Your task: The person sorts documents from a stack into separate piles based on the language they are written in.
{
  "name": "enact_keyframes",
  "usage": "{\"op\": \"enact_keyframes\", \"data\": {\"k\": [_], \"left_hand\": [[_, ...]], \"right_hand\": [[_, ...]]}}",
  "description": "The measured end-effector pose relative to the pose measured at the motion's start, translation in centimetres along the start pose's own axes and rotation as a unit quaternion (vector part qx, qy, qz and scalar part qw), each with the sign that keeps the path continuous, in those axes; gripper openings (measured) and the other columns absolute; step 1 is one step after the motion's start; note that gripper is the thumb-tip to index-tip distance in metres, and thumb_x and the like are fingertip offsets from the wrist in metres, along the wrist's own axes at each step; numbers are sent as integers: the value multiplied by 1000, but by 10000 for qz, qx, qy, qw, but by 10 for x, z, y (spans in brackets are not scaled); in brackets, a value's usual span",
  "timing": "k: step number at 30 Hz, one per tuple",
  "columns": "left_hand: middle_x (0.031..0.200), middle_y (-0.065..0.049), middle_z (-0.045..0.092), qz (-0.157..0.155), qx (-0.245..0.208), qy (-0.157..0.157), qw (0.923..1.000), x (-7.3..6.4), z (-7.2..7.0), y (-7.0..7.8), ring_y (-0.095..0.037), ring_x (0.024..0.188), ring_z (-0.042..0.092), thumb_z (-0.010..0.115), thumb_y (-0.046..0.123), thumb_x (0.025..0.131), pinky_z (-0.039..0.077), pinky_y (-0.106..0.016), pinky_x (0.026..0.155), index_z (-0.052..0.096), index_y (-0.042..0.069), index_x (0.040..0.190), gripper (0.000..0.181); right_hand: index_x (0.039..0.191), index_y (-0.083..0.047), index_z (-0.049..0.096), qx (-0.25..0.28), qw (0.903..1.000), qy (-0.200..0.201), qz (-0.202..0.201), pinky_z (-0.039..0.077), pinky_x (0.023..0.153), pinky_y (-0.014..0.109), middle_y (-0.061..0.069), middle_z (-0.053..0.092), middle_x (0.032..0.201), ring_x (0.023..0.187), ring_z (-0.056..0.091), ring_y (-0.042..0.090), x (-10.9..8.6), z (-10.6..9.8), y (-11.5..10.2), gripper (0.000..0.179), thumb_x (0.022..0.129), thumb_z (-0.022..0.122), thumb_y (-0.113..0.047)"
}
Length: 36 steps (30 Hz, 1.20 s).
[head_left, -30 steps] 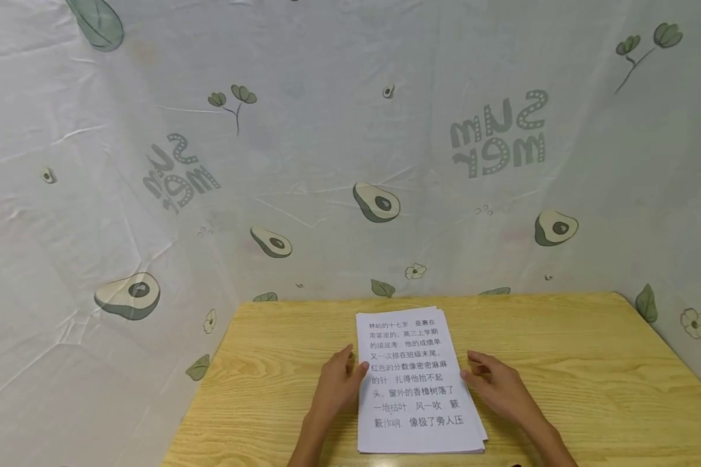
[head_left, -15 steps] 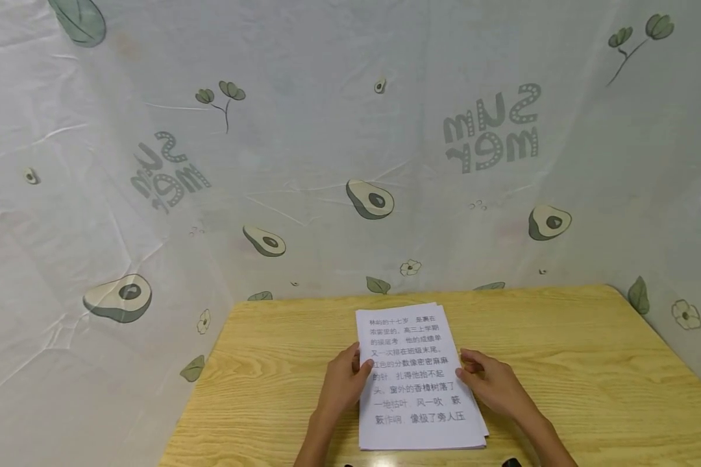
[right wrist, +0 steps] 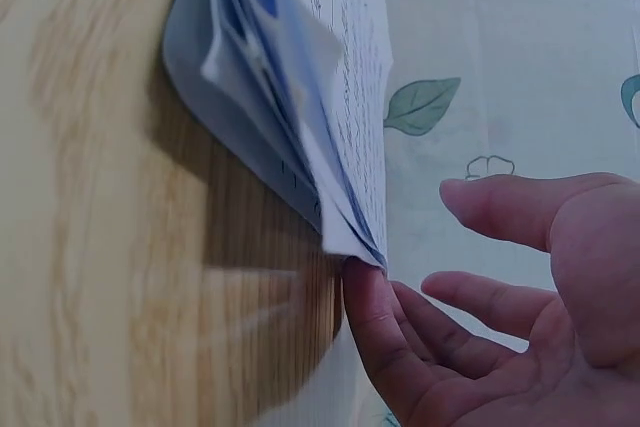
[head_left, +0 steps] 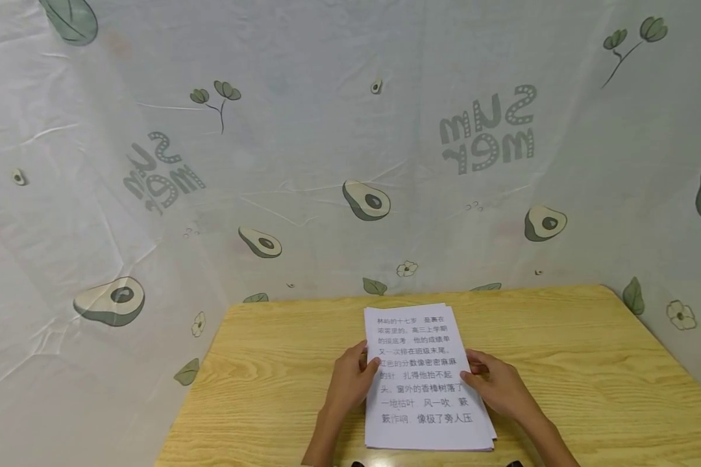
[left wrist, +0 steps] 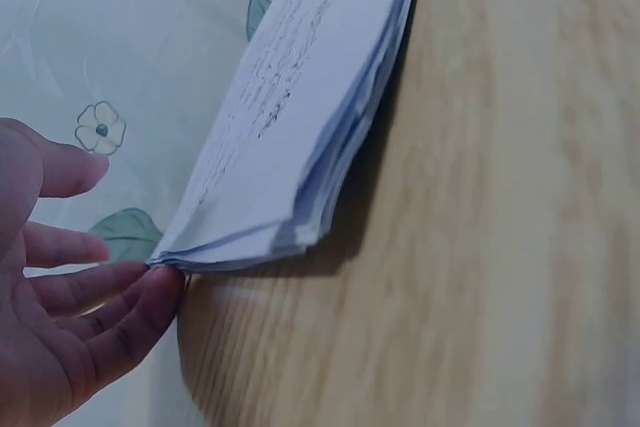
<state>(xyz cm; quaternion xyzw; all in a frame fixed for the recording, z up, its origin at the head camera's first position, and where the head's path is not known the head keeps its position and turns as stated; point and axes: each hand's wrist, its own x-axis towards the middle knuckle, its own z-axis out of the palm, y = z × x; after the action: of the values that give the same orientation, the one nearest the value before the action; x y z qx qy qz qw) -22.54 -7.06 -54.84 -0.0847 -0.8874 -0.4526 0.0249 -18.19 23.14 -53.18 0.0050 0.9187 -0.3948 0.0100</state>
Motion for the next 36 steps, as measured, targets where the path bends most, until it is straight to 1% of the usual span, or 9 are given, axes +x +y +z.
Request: {"op": "enact_keyframes", "data": {"k": [2, 5, 9, 14, 17, 20, 22, 30, 36], "left_hand": [[131, -20, 71, -57, -36, -17, 10000, 1, 2, 0, -8, 85, 60, 72, 22, 102, 49, -20, 69, 56, -6, 150, 58], [114, -14, 72, -101, -18, -4, 9999, 2, 4, 0, -6, 78, 57, 72, 22, 102, 47, -19, 63, 57, -5, 150, 58], [89, -4, 60, -50, 112, 29, 9999, 2, 6, -1, -9, 71, 50, 73, 21, 101, 41, -21, 56, 59, -7, 147, 55], [90, -4, 58, 57, 324, 64, 9994, 2, 8, -3, -13, 79, 49, 73, 17, 101, 40, -23, 62, 71, -4, 131, 37], [92, -6, 59, 91, 430, 61, 9990, 2, 8, -4, -14, 83, 50, 73, 17, 101, 39, -23, 64, 75, 0, 111, 19], [95, -10, 60, 169, 458, 102, 9988, 2, 9, -5, -15, 86, 51, 74, 15, 99, 39, -24, 65, 73, 1, 103, 15], [97, -11, 61, 175, 452, 117, 9988, 3, 10, -5, -16, 86, 52, 74, 15, 99, 40, -24, 66, 74, 0, 103, 16], [107, -16, 65, 77, 499, 140, 9986, 3, 11, -5, -18, 89, 55, 76, 15, 98, 45, -27, 70, 73, -7, 128, 38], [108, -15, 64, 83, 532, 162, 9984, 5, 10, -3, -18, 91, 54, 75, 15, 98, 43, -27, 72, 72, -6, 130, 38]], "right_hand": [[147, 12, 56, 1, 10000, 26, 7, 59, 86, 36, 26, 72, 133, 115, 73, 35, 0, 0, 2, 60, 99, 75, -18], [147, 12, 56, -13, 10000, 74, 28, 59, 88, 39, 27, 72, 133, 115, 73, 35, 0, 0, 4, 60, 99, 76, -18], [145, 14, 56, -45, 9999, 142, 71, 59, 89, 38, 27, 72, 131, 111, 74, 32, -1, 0, 6, 61, 99, 76, -18], [140, 16, 60, -138, 9996, 241, 84, 56, 83, 30, 22, 75, 121, 103, 73, 26, -1, 0, 7, 56, 97, 76, -17], [137, 15, 63, -230, 9993, 273, 67, 55, 81, 31, 18, 75, 115, 100, 70, 23, -2, 1, 8, 52, 97, 76, -15], [135, 15, 65, -291, 9991, 292, 60, 54, 81, 35, 17, 74, 111, 97, 68, 23, -2, 3, 8, 49, 96, 75, -14], [134, 14, 66, -315, 9990, 297, 53, 55, 82, 36, 17, 74, 111, 96, 67, 23, -2, 3, 8, 48, 96, 74, -13], [136, 12, 66, -303, 9992, 241, 45, 52, 80, 34, 24, 72, 120, 97, 66, 23, -1, 2, 3, 47, 97, 74, -13], [137, 11, 65, -383, 9990, 233, -5, 51, 80, 34, 24, 72, 120, 96, 63, 23, 2, 3, 3, 49, 97, 75, -14]]}}
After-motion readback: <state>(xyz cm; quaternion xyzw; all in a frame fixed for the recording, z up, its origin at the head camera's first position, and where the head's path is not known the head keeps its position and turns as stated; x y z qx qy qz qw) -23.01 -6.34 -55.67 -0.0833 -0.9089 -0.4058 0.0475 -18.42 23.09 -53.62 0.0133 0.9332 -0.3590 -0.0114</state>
